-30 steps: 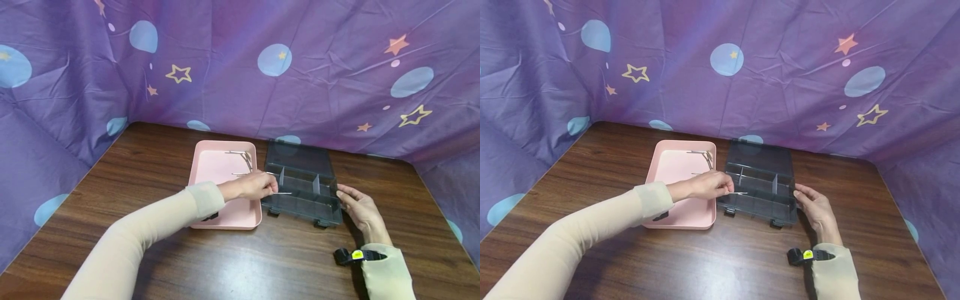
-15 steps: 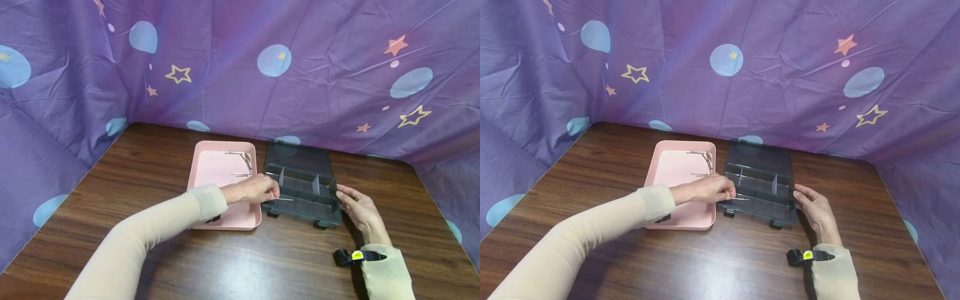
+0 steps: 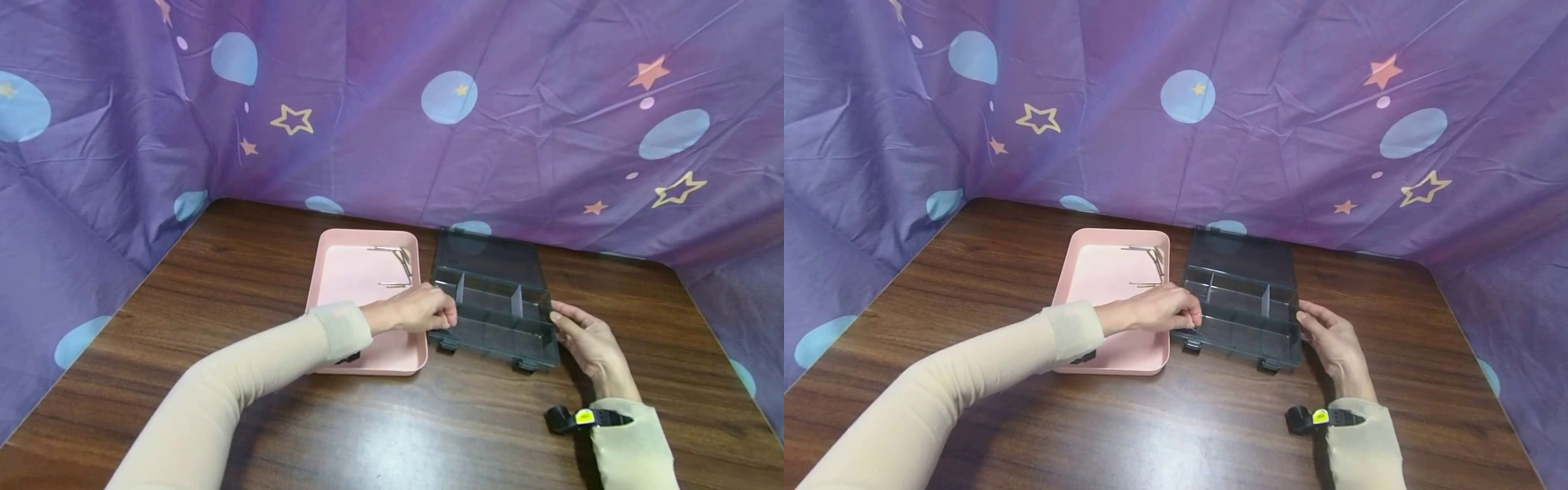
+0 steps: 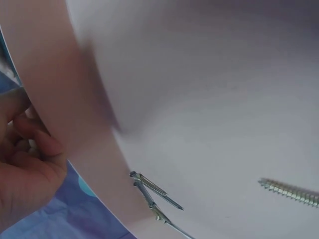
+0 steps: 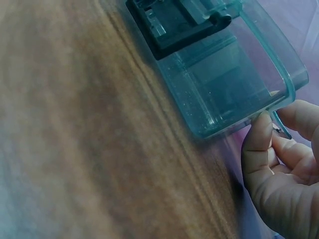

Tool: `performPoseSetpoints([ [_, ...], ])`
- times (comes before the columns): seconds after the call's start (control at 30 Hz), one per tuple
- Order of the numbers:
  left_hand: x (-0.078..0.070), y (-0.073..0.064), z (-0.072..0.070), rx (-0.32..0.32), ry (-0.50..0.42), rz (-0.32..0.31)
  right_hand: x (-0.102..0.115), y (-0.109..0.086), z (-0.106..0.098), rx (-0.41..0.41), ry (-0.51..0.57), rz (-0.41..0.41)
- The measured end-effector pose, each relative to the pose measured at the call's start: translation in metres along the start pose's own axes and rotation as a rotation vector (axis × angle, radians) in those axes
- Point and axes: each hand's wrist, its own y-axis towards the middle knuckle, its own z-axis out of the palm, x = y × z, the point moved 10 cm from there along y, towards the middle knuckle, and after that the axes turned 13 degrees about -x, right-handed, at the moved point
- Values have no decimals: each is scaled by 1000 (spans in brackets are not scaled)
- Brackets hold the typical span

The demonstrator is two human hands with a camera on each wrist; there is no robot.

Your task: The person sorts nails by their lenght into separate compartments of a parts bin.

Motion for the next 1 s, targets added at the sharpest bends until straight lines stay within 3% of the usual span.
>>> performPoseSetpoints([
  [0.23,2,-1,-2,-22,-26,-9,-1,1,-1,-6,-2,11],
  [0.4,6,-2,-4,-47,-122,-43,-1,1,-1,-11,-5,9],
  [0.57,14,-3,-11,-96,-223,-85,0,1,0,-1,2,-4],
  [0.8,25,-6,-23,-158,-237,-121,1,1,0,-5,17,-11],
  [1.0,42,-10,-33,-220,-333,-154,-1,2,-1,-7,13,-5],
])
